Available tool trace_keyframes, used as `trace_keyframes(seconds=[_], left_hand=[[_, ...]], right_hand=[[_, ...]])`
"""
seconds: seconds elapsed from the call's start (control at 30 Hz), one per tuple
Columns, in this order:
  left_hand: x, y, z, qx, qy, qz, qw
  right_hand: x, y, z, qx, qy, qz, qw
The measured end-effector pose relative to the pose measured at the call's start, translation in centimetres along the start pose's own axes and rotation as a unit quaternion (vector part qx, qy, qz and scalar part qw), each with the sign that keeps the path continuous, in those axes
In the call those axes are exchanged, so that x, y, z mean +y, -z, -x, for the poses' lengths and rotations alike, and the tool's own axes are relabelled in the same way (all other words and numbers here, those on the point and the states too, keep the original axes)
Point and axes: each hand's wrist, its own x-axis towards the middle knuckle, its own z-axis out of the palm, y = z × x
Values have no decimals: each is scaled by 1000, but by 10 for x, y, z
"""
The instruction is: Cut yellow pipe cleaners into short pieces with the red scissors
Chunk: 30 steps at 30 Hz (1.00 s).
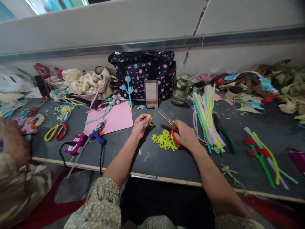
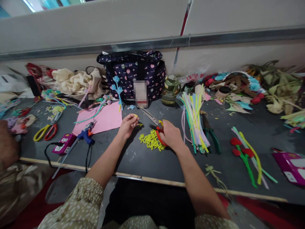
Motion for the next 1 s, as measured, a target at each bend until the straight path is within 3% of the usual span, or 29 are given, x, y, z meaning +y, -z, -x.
trace_keyframes(seconds=[0.23, 0.5, 1.0], left_hand=[[0, 0, 1, -9, -3, -4, 1000], [-3, 3, -1, -27, -10, 6, 1000], [-1, 2, 0, -28, -21, 20, 999]], right_hand=[[5, -5, 1, 64, 37, -2, 997], [5, -9, 1, 86, 38, 9, 996], [5, -9, 1, 68, 45, 23, 996]])
